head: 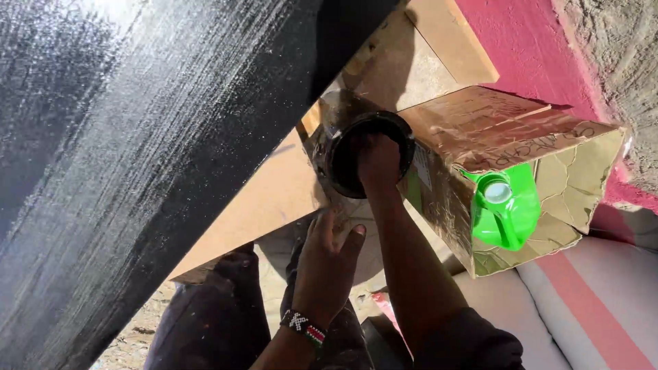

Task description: Painting the edges and surface of a wooden board with black paint using a sponge

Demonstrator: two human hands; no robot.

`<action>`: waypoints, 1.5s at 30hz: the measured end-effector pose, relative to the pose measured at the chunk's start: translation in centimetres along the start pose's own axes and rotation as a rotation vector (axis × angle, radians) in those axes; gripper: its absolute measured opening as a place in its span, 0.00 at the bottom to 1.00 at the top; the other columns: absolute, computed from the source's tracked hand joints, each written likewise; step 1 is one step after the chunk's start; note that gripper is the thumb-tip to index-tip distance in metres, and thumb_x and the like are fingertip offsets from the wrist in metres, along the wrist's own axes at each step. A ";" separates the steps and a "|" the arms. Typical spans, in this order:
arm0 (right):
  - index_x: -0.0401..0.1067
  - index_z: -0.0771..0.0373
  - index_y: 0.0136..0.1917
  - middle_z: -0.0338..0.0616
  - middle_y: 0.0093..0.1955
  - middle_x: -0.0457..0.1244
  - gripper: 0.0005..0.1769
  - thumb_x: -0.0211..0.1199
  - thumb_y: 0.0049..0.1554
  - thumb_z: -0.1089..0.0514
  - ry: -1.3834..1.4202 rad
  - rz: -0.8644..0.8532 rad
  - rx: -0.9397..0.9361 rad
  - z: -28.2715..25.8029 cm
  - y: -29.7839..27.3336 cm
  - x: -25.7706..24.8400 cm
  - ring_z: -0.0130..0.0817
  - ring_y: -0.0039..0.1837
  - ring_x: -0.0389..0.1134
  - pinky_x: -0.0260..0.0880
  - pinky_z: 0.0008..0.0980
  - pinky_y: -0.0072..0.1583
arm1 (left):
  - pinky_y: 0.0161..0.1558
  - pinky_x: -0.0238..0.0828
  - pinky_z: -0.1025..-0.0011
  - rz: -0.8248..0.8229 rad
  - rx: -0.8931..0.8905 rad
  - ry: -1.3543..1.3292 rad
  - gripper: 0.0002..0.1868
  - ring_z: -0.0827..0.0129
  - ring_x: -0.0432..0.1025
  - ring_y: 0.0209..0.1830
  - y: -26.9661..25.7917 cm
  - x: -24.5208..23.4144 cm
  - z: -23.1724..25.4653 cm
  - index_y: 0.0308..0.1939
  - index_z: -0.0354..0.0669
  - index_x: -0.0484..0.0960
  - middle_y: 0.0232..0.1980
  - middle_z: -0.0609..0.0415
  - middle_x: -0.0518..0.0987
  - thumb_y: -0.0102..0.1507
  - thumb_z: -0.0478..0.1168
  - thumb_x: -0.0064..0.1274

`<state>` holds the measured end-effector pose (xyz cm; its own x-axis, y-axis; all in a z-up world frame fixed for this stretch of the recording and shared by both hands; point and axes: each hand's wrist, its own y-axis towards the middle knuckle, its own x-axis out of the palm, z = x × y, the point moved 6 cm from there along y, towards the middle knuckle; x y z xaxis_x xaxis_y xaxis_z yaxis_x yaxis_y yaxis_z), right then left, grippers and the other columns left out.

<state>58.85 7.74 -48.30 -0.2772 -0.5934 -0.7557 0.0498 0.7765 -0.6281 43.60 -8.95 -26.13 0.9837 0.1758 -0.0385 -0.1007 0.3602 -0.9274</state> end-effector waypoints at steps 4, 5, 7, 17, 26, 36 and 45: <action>0.91 0.67 0.52 0.63 0.47 0.79 0.18 0.69 0.64 0.50 -0.212 0.059 -0.158 4.9 5.2 6.1 0.63 0.52 0.83 0.81 0.60 0.53 | 0.77 0.71 0.50 0.104 0.094 -0.053 0.40 0.52 0.75 0.84 0.5 -0.1 -0.7 0.85 0.48 0.76 0.84 0.50 0.82 0.71 0.59 0.57; 0.90 0.66 0.52 0.62 0.47 0.79 0.18 0.66 0.66 0.52 -0.256 0.045 -0.149 5.1 5.5 6.4 0.64 0.52 0.83 0.82 0.60 0.53 | 0.73 0.73 0.52 0.085 0.058 -0.050 0.41 0.55 0.79 0.74 0.6 0.0 -0.9 0.86 0.51 0.75 0.87 0.52 0.79 0.71 0.60 0.56; 0.90 0.66 0.53 0.62 0.48 0.79 0.18 0.63 0.67 0.54 -0.300 0.031 -0.140 6.0 5.9 7.0 0.65 0.53 0.83 0.84 0.60 0.54 | 0.69 0.74 0.54 0.067 0.021 -0.047 0.42 0.58 0.83 0.65 0.5 0.2 -1.0 0.88 0.54 0.74 0.91 0.54 0.75 0.71 0.60 0.56; 0.85 0.56 0.43 0.46 0.42 0.75 0.10 0.63 0.57 0.59 0.046 -0.005 -0.151 5.5 4.9 2.6 0.48 0.45 0.74 0.72 0.50 0.45 | 0.75 0.73 0.52 0.134 0.013 -0.060 0.36 0.55 0.77 0.78 1.9 0.5 -2.8 0.80 0.49 0.80 0.80 0.51 0.83 0.73 0.61 0.56; 0.79 0.62 0.62 0.56 0.37 0.71 0.23 0.59 0.55 0.73 1.006 -0.529 0.336 2.6 -1.3 1.5 0.46 0.31 0.71 0.65 0.41 0.32 | 0.68 0.77 0.54 0.141 -0.039 -0.146 0.31 0.58 0.83 0.67 2.3 0.5 -2.9 0.73 0.49 0.87 0.71 0.52 0.87 0.72 0.60 0.54; 0.75 0.62 0.51 0.53 0.34 0.67 0.14 0.63 0.50 0.65 1.007 -0.634 0.448 1.3 0.2 -0.6 0.47 0.34 0.68 0.63 0.44 0.38 | 0.76 0.76 0.42 0.086 -0.053 -0.174 0.39 0.35 0.79 0.77 1.4 -0.8 -2.8 0.80 0.41 0.82 0.76 0.34 0.81 0.77 0.67 0.52; 0.69 0.59 0.40 0.48 0.32 0.63 0.12 0.67 0.45 0.54 1.052 -0.756 0.557 1.8 -1.4 -3.7 0.45 0.37 0.63 0.63 0.50 0.46 | 0.65 0.80 0.49 0.092 -0.073 -0.347 0.29 0.50 0.84 0.64 1.0 -2.0 -3.1 0.77 0.43 0.85 0.59 0.43 0.85 0.80 0.55 0.45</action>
<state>61.57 8.42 -44.98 -0.9720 -0.1979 0.1271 -0.1327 0.0150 -0.9910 41.98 -11.76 -28.08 0.8604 0.5096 -0.0058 -0.1629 0.2643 -0.9506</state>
